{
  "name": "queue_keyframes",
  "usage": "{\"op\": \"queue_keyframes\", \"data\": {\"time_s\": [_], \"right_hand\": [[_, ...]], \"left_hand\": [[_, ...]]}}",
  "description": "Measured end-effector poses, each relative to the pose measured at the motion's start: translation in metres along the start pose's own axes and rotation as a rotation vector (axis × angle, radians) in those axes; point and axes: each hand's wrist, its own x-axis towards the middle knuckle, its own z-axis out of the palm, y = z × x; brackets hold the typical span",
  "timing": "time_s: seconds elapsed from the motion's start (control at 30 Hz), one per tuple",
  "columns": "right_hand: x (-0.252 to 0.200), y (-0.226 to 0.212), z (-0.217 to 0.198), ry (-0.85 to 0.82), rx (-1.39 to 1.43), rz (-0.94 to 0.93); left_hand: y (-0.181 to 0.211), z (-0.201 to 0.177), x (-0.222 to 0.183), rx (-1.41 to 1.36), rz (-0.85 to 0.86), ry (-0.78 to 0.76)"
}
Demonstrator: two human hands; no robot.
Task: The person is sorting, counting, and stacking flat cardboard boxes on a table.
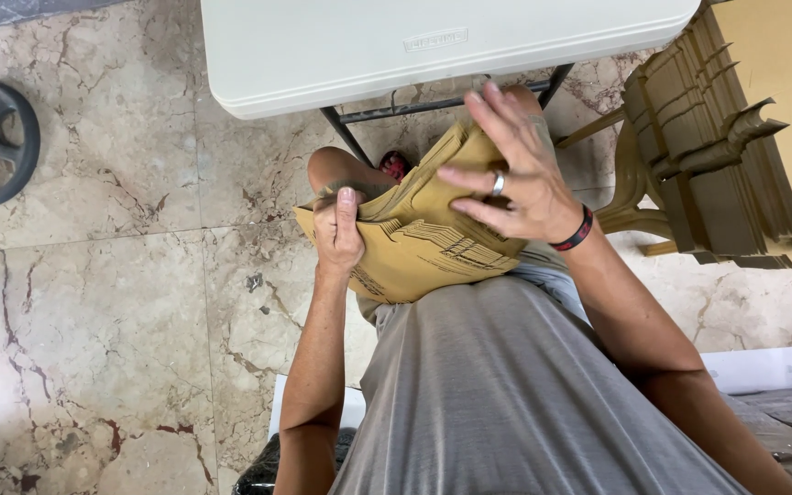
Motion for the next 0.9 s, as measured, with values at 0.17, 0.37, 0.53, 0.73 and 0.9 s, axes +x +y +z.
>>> {"op": "queue_keyframes", "data": {"time_s": [0.17, 0.37, 0.53, 0.73, 0.9], "right_hand": [[0.011, -0.018, -0.012, -0.064, -0.021, 0.026], [0.015, -0.021, -0.019, -0.127, 0.088, 0.07], [0.019, -0.016, -0.018, -0.139, 0.107, 0.064], [0.016, -0.01, -0.015, -0.15, 0.178, 0.059], [0.015, -0.007, -0.014, -0.148, 0.236, 0.068]], "left_hand": [[-0.005, 0.0, -0.002, -0.012, -0.007, 0.002], [-0.001, 0.0, -0.002, -0.008, -0.008, -0.006], [-0.005, 0.0, -0.003, -0.021, -0.019, 0.0], [-0.005, -0.001, -0.004, -0.002, -0.017, -0.008], [-0.002, 0.0, -0.002, -0.021, -0.01, -0.008]]}}
